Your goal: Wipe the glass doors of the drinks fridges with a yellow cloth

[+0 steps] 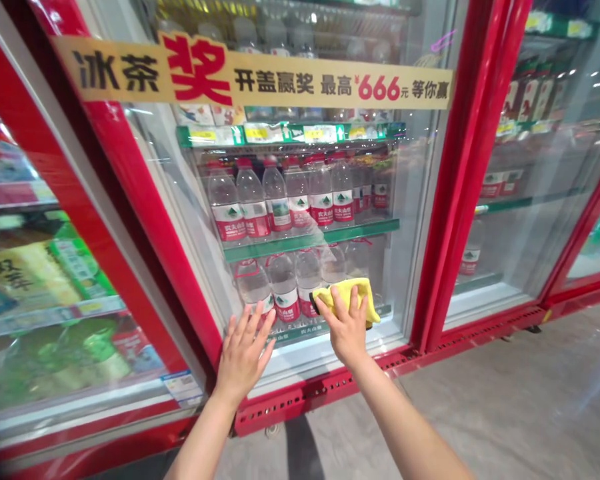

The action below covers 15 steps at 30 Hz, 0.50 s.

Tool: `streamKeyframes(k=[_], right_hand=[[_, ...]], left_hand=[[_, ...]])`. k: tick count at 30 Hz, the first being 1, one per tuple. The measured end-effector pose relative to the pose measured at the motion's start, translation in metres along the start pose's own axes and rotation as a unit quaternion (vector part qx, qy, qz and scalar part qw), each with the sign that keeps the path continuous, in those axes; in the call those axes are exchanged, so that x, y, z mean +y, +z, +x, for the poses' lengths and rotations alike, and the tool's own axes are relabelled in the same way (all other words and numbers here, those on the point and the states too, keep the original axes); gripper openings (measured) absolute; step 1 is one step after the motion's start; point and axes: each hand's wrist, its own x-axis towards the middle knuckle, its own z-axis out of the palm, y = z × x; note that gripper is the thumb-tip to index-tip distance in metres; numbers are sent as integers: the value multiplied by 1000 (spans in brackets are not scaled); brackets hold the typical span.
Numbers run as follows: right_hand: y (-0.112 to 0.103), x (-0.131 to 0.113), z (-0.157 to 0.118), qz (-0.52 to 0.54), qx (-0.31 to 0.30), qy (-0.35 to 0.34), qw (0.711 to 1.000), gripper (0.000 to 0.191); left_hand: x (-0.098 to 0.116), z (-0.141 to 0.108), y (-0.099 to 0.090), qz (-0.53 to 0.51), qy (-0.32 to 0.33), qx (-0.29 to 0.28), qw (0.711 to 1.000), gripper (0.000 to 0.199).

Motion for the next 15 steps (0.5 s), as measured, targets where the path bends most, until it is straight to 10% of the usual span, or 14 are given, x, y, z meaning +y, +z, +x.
streamKeyframes(k=[7,15], right_hand=[[0,-25,9,27,10,65,997,83],[-2,-34,-11,13,-45,-108,993,66]], left_hand=[[-8,-5,-12,10,8,-12,1000,66],[-13,-8,-18,7,-6,-26,1000,59]])
